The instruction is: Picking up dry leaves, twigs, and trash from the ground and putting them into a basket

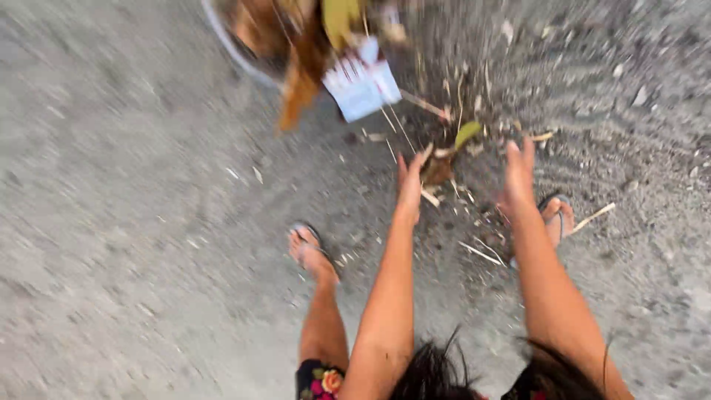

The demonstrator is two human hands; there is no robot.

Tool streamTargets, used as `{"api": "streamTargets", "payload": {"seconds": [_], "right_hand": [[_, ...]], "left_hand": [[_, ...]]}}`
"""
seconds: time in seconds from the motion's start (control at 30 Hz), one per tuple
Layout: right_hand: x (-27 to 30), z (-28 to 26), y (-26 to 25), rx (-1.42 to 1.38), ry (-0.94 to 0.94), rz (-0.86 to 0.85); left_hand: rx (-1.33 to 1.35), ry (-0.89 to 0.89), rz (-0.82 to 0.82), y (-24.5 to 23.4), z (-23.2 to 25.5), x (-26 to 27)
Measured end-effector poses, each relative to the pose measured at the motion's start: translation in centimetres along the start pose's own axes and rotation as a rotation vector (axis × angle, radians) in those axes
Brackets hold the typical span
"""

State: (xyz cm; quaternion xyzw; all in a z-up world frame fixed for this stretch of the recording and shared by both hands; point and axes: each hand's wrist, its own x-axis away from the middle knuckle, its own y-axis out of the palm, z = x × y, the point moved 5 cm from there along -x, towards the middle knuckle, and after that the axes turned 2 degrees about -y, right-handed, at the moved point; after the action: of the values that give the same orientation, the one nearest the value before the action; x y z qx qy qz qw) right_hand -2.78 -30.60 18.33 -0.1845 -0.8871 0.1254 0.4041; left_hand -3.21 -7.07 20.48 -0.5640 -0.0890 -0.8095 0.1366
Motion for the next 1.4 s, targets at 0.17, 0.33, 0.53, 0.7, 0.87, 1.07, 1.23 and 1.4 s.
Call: {"api": "streamTargets", "payload": {"seconds": [0.17, 0.33, 0.53, 0.7, 0.87, 1.07, 1.23, 1.4], "right_hand": [[13.3, -4.4, -11.9, -0.1, 0.068, 0.289], [20.5, 6.3, -16.8, -0.177, 0.185, 0.422], [25.5, 24.8, -18.0, -0.364, 0.537, 0.489], [24.6, 46.4, -20.5, -0.258, 0.381, 0.76], [20.6, 59.2, -20.2, -0.072, 0.23, 0.95], [4.8, 62.2, -11.6, 0.089, 0.346, 1.246], [-4.3, 48.0, -0.2, 0.275, 0.359, 1.366], [-6.9, 24.3, 10.1, -0.073, -0.448, 0.613]], "left_hand": [[-0.347, -0.024, -0.004, -9.0, 3.1, 8.5], [-0.46, -0.111, 0.031, -13.6, 0.0, 10.8], [-0.682, 0.092, 0.011, -13.5, -3.9, 7.3], [-1.017, 0.379, 0.106, -11.8, -2.4, -1.4], [-1.289, 0.792, -0.042, -4.5, 1.1, -12.9], [-1.43, 1.075, -0.295, 4.4, 3.9, -23.7], [-1.028, 1.128, -0.439, 7.5, 2.5, -33.3], [-1.082, 1.251, -0.405, 10.1, -4.7, -27.7]]}}
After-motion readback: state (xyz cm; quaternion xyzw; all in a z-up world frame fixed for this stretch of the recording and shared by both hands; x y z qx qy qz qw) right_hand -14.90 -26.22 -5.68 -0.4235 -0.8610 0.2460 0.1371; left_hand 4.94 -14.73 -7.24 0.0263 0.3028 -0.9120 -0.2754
